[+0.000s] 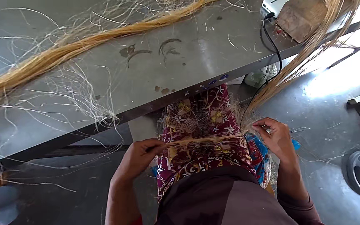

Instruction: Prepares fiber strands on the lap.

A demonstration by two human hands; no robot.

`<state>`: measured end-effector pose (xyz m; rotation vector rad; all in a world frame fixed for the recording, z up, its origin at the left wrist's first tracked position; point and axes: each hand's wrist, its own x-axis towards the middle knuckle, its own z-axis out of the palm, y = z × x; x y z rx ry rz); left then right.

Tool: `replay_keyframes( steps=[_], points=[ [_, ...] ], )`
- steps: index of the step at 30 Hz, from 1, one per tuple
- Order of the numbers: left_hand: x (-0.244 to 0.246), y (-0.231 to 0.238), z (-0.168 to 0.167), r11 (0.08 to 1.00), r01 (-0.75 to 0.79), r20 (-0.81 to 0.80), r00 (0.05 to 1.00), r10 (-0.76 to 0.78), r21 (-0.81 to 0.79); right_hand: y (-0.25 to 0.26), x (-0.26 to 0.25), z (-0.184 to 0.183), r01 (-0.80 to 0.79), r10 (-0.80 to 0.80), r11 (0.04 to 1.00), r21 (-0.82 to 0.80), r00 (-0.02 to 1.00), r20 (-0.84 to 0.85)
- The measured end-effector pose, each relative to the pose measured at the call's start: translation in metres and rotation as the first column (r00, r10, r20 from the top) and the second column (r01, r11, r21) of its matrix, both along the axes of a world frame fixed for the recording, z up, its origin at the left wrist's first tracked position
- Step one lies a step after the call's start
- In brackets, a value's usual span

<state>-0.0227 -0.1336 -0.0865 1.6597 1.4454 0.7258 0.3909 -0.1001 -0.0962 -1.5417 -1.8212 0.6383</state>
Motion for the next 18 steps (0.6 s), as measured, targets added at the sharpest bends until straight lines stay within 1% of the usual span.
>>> replay_keyframes(
  steps=[3,7,10,12,15,17,18],
  points=[
    [-0.007,-0.007,-0.010,0.999,-0.034,0.043,0.998,0.036,-0.029,-0.001,-0.005,0.003,-0.088,0.085,0.994,-0.071,0.995,-0.047],
    [-0.007,-0.011,-0.019,0.997,-0.019,0.099,0.995,0.026,-0.076,-0.001,-0.015,0.001,-0.214,0.197,0.966,-0.145,0.973,-0.124],
    [-0.005,-0.012,-0.021,0.996,0.014,0.069,0.998,-0.008,-0.083,-0.001,-0.020,-0.002,-0.223,0.199,0.958,-0.179,0.969,-0.146],
    [-0.002,-0.012,-0.018,0.997,0.050,0.021,0.999,-0.049,-0.065,-0.001,-0.019,-0.002,-0.193,0.175,0.967,-0.169,0.978,-0.113],
    [0.002,-0.011,-0.016,0.993,0.099,-0.014,0.995,-0.100,-0.057,-0.001,-0.013,0.005,-0.145,0.149,0.974,-0.174,0.989,0.012],
    [0.008,-0.011,-0.012,0.991,0.119,-0.023,0.992,-0.121,-0.057,0.001,-0.007,0.014,-0.129,0.164,0.954,-0.271,0.980,0.113],
    [0.011,-0.011,-0.011,0.990,0.128,-0.025,0.991,-0.129,-0.051,0.001,-0.003,0.019,-0.121,0.184,0.928,-0.353,0.971,0.151]
  ],
)
